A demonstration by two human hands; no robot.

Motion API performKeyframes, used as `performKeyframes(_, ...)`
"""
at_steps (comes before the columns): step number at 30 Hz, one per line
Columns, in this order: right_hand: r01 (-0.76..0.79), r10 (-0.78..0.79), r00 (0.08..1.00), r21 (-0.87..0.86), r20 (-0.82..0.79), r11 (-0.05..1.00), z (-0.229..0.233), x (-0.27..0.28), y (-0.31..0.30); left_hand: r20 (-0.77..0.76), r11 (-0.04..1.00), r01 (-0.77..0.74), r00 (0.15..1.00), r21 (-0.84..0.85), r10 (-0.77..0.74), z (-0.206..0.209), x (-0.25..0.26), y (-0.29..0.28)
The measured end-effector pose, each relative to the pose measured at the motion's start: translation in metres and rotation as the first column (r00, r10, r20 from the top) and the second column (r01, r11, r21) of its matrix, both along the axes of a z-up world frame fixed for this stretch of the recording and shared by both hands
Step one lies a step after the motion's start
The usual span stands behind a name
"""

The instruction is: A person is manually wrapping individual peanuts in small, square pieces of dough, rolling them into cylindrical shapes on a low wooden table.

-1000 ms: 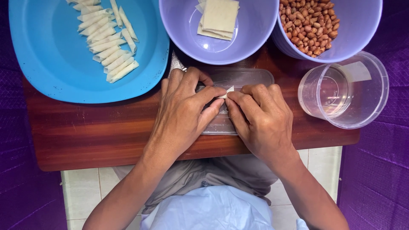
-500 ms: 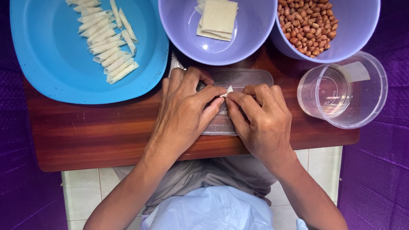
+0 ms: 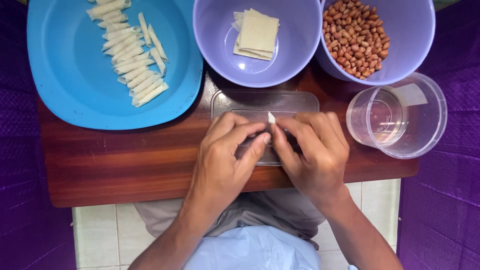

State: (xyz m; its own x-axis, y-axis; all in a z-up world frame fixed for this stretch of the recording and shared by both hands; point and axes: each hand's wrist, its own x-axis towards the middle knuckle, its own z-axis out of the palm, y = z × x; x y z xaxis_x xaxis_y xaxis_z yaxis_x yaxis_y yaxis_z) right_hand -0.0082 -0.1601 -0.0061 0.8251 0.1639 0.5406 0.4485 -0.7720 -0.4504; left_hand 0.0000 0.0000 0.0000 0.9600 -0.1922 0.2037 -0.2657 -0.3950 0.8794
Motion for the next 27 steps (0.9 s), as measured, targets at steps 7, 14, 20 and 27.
performKeyframes(7,-0.016,0.01,0.997,0.084,0.076,0.996,0.008,-0.021,-0.006,-0.265,0.897,-0.053,0.961,-0.439,-0.073,-0.009,-0.021,-0.019)
performKeyframes(14,-0.006,-0.002,0.997,0.093,0.078,0.996,0.013,-0.034,-0.013,-0.282,0.709,-0.089,0.946,-0.7,-0.16,-0.024,-0.026,-0.032)
performKeyframes(20,0.173,-0.176,0.975,0.031,0.135,0.984,0.017,-0.043,-0.074,-0.268,0.694,-0.064,0.945,-0.717,-0.189,-0.027,-0.02,-0.042)
performKeyframes(27,0.172,-0.177,0.984,-0.128,-0.027,0.977,0.03,-0.019,-0.124,-0.262,0.671,0.024,0.91,-0.741,-0.322,-0.031,-0.011,-0.078)
